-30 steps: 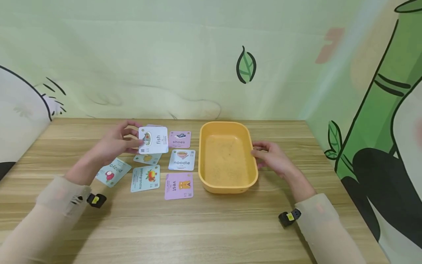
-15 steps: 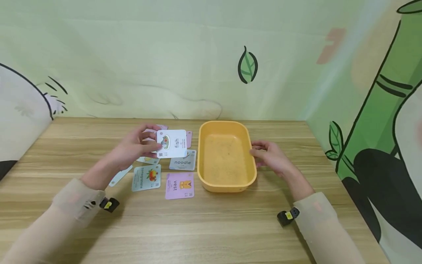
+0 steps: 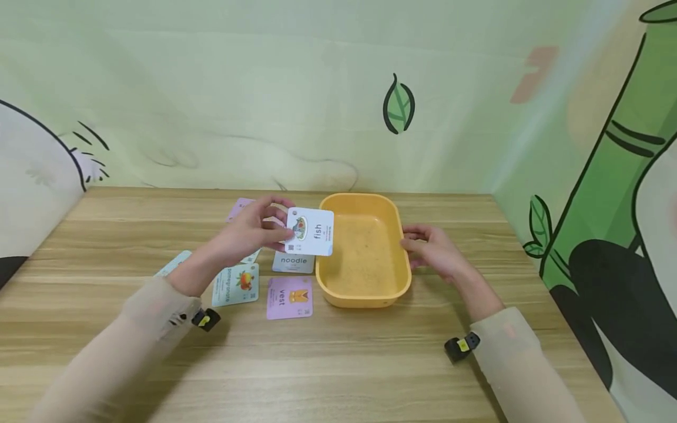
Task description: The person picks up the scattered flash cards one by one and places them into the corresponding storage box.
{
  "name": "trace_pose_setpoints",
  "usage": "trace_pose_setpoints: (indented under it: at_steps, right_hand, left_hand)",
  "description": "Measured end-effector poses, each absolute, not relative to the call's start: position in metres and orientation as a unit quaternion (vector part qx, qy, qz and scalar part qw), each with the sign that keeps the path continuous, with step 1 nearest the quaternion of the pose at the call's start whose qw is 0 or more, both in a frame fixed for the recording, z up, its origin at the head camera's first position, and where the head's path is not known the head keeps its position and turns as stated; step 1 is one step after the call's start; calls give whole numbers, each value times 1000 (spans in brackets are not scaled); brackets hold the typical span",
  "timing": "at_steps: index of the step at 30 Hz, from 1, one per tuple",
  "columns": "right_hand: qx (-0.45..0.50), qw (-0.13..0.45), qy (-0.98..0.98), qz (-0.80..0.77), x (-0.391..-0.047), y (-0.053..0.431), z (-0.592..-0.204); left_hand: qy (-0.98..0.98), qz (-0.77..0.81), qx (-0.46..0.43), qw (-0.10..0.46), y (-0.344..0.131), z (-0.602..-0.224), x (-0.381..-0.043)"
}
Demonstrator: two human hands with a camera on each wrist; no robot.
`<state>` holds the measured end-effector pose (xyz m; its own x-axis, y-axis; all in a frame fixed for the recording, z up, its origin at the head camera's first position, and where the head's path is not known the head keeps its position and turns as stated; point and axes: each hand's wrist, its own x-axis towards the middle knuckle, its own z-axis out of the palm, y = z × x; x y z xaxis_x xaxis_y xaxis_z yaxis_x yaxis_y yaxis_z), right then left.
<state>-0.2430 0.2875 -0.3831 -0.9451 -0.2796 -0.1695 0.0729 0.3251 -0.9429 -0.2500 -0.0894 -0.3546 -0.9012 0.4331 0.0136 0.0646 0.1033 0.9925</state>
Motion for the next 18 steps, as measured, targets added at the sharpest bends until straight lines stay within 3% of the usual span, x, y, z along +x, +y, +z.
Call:
trace_pose_setpoints:
  at_steps: [18]
  right_hand:
    - [-62,155,799,-578,-244,286,-384]
  left_hand:
    - [731,631,176,193,-51,-361,-250]
